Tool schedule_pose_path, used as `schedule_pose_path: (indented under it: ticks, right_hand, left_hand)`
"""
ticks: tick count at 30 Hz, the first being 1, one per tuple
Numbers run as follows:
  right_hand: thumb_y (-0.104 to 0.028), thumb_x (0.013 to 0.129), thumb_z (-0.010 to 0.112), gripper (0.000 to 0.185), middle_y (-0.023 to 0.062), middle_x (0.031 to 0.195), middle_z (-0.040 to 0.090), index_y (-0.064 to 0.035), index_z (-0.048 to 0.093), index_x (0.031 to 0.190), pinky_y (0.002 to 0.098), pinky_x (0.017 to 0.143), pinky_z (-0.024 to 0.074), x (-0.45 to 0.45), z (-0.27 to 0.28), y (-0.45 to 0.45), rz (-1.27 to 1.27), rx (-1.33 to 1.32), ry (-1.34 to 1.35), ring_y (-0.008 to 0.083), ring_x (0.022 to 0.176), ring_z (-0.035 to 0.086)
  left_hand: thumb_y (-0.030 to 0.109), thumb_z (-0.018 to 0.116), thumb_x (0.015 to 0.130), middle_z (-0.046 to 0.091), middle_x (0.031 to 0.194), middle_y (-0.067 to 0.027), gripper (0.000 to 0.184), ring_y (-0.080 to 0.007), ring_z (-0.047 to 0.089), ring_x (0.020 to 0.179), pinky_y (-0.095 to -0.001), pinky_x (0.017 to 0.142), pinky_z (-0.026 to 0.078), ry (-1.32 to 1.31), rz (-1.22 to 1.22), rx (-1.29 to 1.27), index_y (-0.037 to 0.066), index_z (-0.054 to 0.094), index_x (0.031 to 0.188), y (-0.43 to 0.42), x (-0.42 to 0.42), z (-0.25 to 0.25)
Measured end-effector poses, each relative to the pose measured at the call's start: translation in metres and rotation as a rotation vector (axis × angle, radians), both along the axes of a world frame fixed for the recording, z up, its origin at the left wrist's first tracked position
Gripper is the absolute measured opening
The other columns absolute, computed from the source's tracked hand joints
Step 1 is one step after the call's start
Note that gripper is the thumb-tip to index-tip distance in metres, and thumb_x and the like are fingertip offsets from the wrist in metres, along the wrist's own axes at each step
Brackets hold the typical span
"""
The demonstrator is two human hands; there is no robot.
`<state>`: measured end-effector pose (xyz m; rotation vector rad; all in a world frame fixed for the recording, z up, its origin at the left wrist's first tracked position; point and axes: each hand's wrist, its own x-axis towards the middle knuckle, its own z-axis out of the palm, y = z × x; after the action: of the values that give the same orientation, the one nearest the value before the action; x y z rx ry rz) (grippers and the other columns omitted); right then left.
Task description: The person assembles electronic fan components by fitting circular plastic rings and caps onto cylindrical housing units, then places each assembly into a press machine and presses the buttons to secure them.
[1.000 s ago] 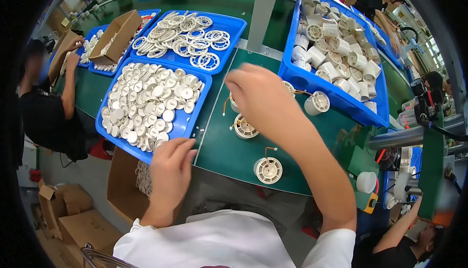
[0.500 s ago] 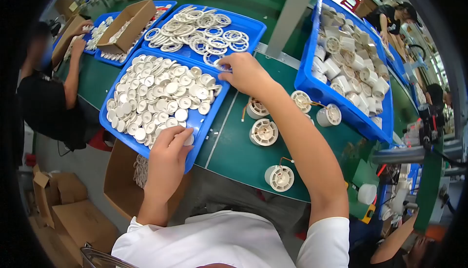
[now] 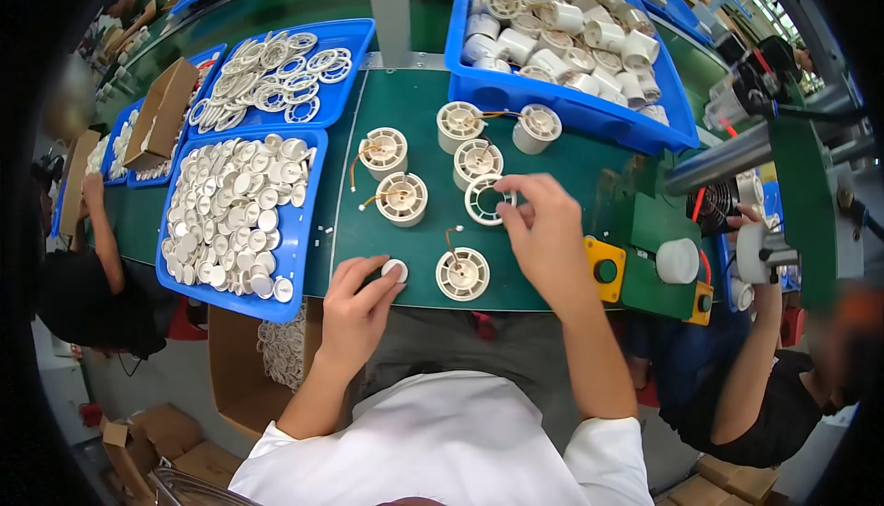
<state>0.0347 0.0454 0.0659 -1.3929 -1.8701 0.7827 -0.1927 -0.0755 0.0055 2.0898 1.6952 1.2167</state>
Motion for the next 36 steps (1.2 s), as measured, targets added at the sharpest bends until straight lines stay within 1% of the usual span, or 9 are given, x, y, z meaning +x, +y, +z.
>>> schedule_pose_path:
  ticks: [8,10,14,20,24,28,30,32,36]
  right_hand:
    - [0.004,0.09,0.07,0.019,0.0144,0.105,0.067,0.0004,0.069,0.109,0.0315,0.07,0.0591,0.016,-0.019,-0.032,-0.023,-0.105,0.119,0.0221,0.077,0.073]
    - [0.009,0.091,0.068,0.019,0.0101,0.106,0.067,0.0046,0.067,0.11,0.0263,0.074,0.0595,0.017,-0.025,-0.032,0.039,-0.094,0.231,0.0142,0.082,0.073]
    - [0.005,0.091,0.067,0.018,0.0121,0.105,0.069,0.0006,0.07,0.108,0.0301,0.072,0.0589,0.015,-0.038,-0.023,-0.026,0.04,0.343,0.0208,0.081,0.072]
    - [0.007,0.091,0.066,0.021,0.0107,0.106,0.067,-0.0007,0.071,0.111,0.0282,0.073,0.0587,0.009,-0.034,-0.018,-0.161,0.223,0.336,0.0177,0.084,0.072]
    - [0.007,0.093,0.066,0.02,0.0113,0.107,0.066,0.0003,0.071,0.112,0.0266,0.072,0.0585,0.017,-0.035,-0.045,-0.076,0.035,0.481,0.0139,0.083,0.07]
    - [0.005,0.091,0.068,0.023,0.0132,0.111,0.064,0.0016,0.07,0.113,0.0283,0.07,0.0577,0.02,-0.044,-0.057,-0.066,0.031,0.173,0.0173,0.075,0.069]
    - [0.0,0.088,0.072,0.026,0.0143,0.115,0.062,-0.0005,0.07,0.114,0.0348,0.074,0.0572,0.018,-0.038,-0.06,-0.092,-0.064,0.143,0.0243,0.081,0.069]
    - [-0.005,0.086,0.076,0.034,0.0164,0.121,0.061,-0.003,0.068,0.119,0.0425,0.086,0.0543,0.015,-0.035,-0.063,-0.082,0.08,-0.078,0.0318,0.101,0.065]
    - [-0.009,0.083,0.079,0.045,0.0182,0.128,0.06,-0.0046,0.065,0.125,0.0472,0.098,0.0487,0.016,-0.025,-0.063,-0.06,0.116,-0.144,0.0383,0.12,0.055]
  left_hand:
    - [-0.001,0.085,0.074,0.074,0.108,-0.0146,0.029,-0.0324,0.07,0.093,-0.0394,0.08,0.057,-0.128,-0.073,0.22,0.002,0.076,0.101,0.01,0.042,0.032]
    - [-0.001,0.085,0.074,0.074,0.11,-0.0136,0.027,-0.0321,0.07,0.096,-0.0393,0.081,0.057,-0.134,-0.14,0.238,0.002,0.076,0.1,0.019,0.053,0.03]
    - [0.003,0.085,0.076,0.074,0.109,-0.0122,0.025,-0.0325,0.069,0.102,-0.0398,0.084,0.057,-0.12,-0.143,0.193,0.003,0.076,0.1,0.028,0.062,0.018]
    - [0.002,0.084,0.077,0.074,0.11,-0.0124,0.024,-0.0337,0.069,0.104,-0.0408,0.086,0.058,-0.155,-0.152,0.141,0.002,0.076,0.1,0.027,0.061,0.021]
    - [0.001,0.084,0.078,0.074,0.11,-0.013,0.024,-0.0342,0.069,0.105,-0.0409,0.086,0.058,-0.168,-0.164,0.106,0.002,0.076,0.1,0.026,0.059,0.024]
    - [0.0,0.083,0.078,0.073,0.112,-0.0133,0.024,-0.0343,0.069,0.105,-0.0409,0.087,0.058,-0.189,-0.166,0.096,0.001,0.075,0.1,0.026,0.058,0.021]
    - [0.0,0.083,0.078,0.073,0.112,-0.0134,0.024,-0.0344,0.069,0.105,-0.0409,0.087,0.058,-0.198,-0.168,0.098,0.001,0.075,0.101,0.026,0.058,0.021]
    - [-0.002,0.082,0.078,0.074,0.112,-0.0147,0.023,-0.0327,0.07,0.106,-0.0396,0.091,0.057,-0.209,-0.167,0.086,0.001,0.076,0.1,0.025,0.057,0.022]
    - [-0.001,0.084,0.076,0.072,0.116,-0.0164,0.027,-0.0326,0.07,0.107,-0.0396,0.091,0.057,-0.214,-0.186,0.065,0.001,0.076,0.102,0.022,0.053,0.019]
